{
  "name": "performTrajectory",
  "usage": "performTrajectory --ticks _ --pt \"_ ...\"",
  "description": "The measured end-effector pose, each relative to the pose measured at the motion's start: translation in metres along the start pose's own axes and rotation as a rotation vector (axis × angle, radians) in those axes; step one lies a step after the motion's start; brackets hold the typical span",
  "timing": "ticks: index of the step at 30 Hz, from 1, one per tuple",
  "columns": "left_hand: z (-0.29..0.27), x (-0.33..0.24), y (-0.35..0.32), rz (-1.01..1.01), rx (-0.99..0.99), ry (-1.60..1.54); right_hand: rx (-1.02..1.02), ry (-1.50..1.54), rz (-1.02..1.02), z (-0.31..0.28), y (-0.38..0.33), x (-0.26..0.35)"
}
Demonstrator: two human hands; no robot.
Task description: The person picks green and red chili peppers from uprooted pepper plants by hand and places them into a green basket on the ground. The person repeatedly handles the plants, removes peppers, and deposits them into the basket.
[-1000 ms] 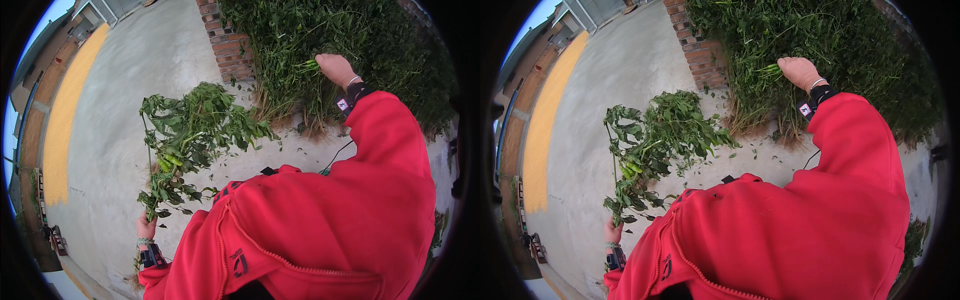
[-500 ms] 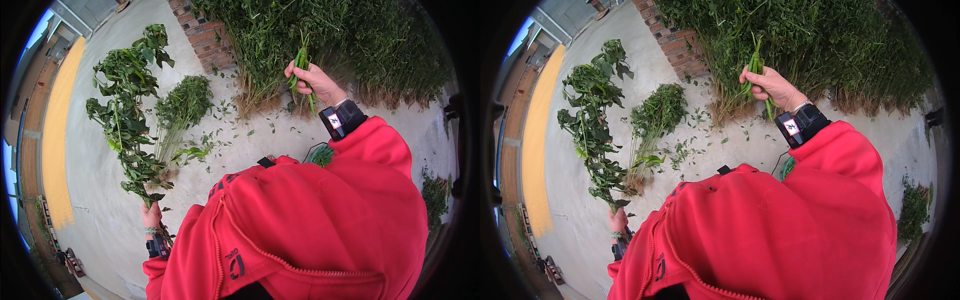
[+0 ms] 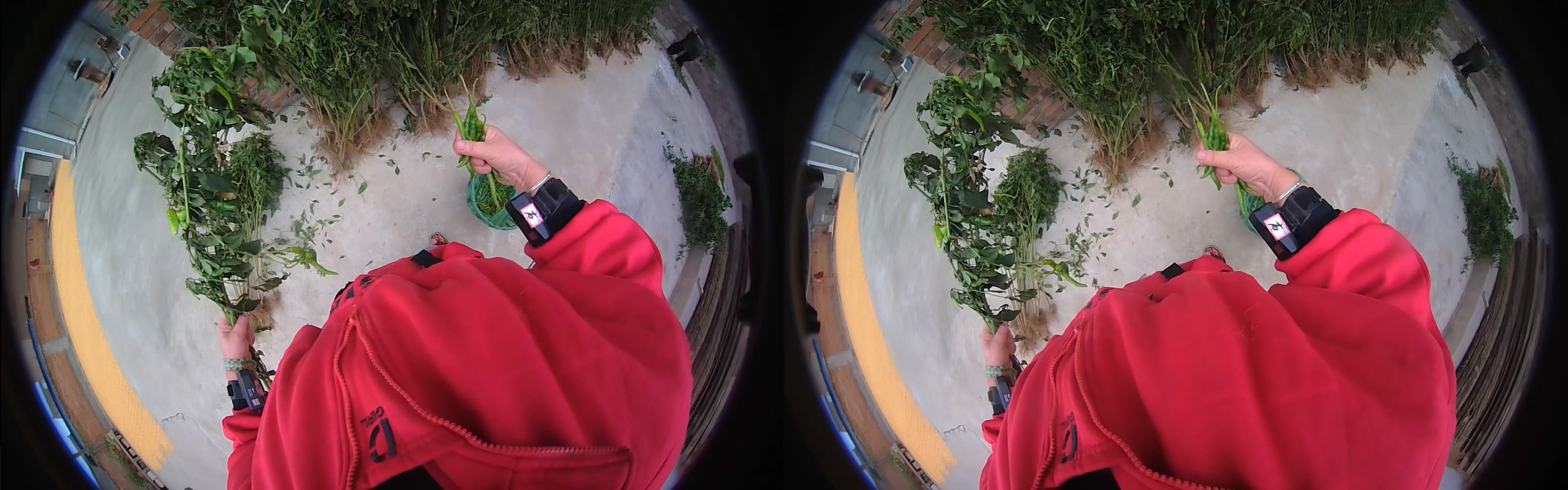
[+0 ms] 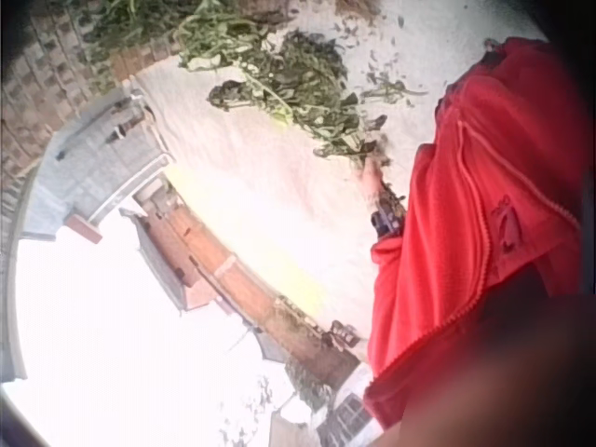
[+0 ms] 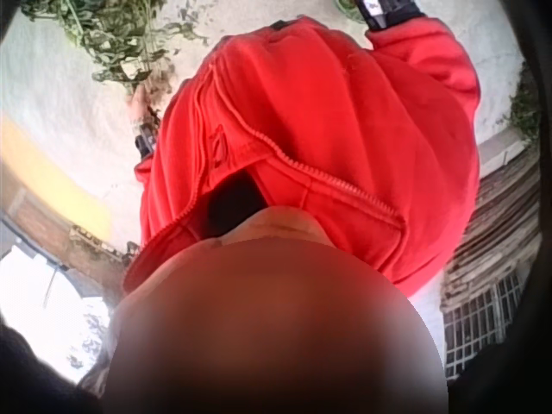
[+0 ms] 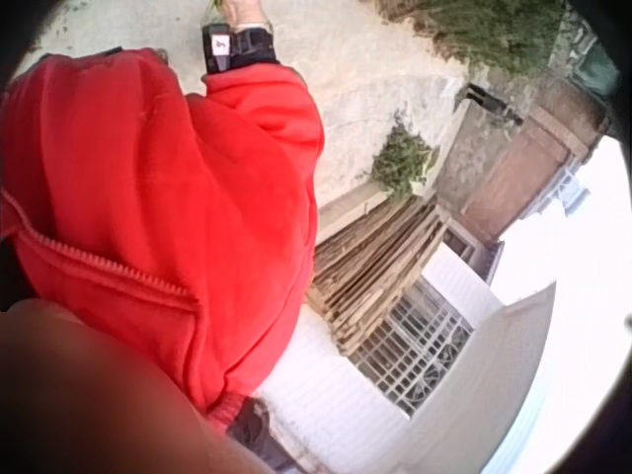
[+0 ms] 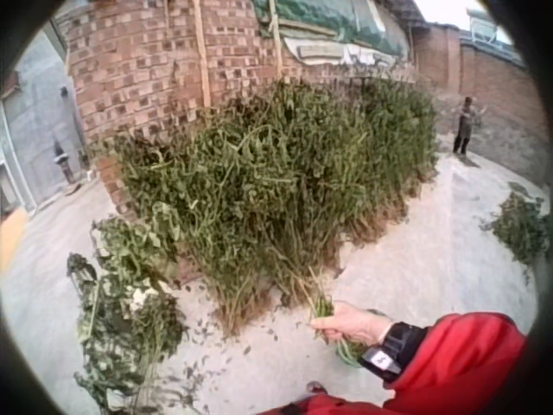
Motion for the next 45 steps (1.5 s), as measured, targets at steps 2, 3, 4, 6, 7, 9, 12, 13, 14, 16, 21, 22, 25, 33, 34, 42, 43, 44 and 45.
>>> performTrajectory --ticks 2,3,4,6,7,9,12,13,14,16,21,22,25,33,34,42,43,44,45 --pt "0.008 -0.004 -0.002 -0.022 -0.009 0.015 -0.005 -0.024 0.044 0.001 0.010 -0.007" --pt "0.012 -0.006 -0.003 -0.036 -0.030 0.001 0.031 -0.027 0.040 0.003 0.024 -0.005" --pt "0.016 -0.006 -0.005 -0.026 -0.034 -0.045 -0.032 -0.089 0.217 0.004 0.041 -0.011" --pt "0.027 -0.008 -0.012 -0.025 -0.037 -0.049 0.068 -0.154 0.214 0.028 0.086 -0.006" --pt "0.031 -0.009 -0.016 -0.028 -0.046 -0.057 0.050 -0.215 0.268 0.044 0.109 -0.006" --pt "0.035 -0.010 -0.025 -0.010 -0.120 -0.100 0.202 -0.286 0.046 0.094 0.168 0.015" --pt "0.039 -0.013 -0.036 -0.016 -0.208 -0.128 0.378 -0.282 -0.021 0.137 0.235 0.041" --pt "0.040 -0.014 -0.036 -0.026 -0.231 -0.139 0.336 -0.325 0.028 0.136 0.251 0.039" --pt "0.041 -0.014 -0.038 -0.040 -0.229 -0.176 0.290 -0.365 -0.006 0.130 0.259 0.034" --pt "0.043 -0.015 -0.040 -0.048 -0.229 -0.204 0.259 -0.436 -0.035 0.100 0.261 0.009" --pt "0.056 -0.020 -0.047 -0.086 -0.189 -0.198 0.095 -0.792 0.147 -0.040 0.189 -0.090" --pt "0.059 -0.023 -0.048 -0.097 -0.179 -0.189 0.088 -0.768 0.204 -0.068 0.163 -0.105" --pt "0.068 -0.036 -0.049 -0.122 -0.152 -0.123 -0.039 -0.920 0.396 -0.135 0.073 -0.135" --pt "0.134 -0.044 -0.035 -0.160 0.081 0.026 -0.280 -1.175 0.573 -0.200 -0.114 -0.200" --pt "0.143 -0.045 -0.037 -0.167 0.097 0.050 -0.312 -1.157 0.625 -0.203 -0.132 -0.204" --pt "0.192 -0.094 -0.037 -0.197 0.187 0.155 -0.446 -1.214 0.776 -0.235 -0.194 -0.161" --pt "0.196 -0.108 -0.033 -0.213 0.183 0.161 -0.470 -1.211 0.755 -0.248 -0.191 -0.144" --pt "0.199 -0.109 -0.033 -0.207 0.171 0.159 -0.502 -1.213 0.716 -0.258 -0.191 -0.142" --pt "0.203 -0.111 -0.033 -0.217 0.165 0.189 -0.529 -1.108 0.751 -0.269 -0.189 -0.144"
Point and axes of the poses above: each hand's wrist, its own y-axis towards the middle knuckle, its own z-axis out of the palm, x = y × z, the point moved 5 cm from there along y, towards the middle knuckle, and after that the axes turned 12 degrees about x, right-handed, at the moved point
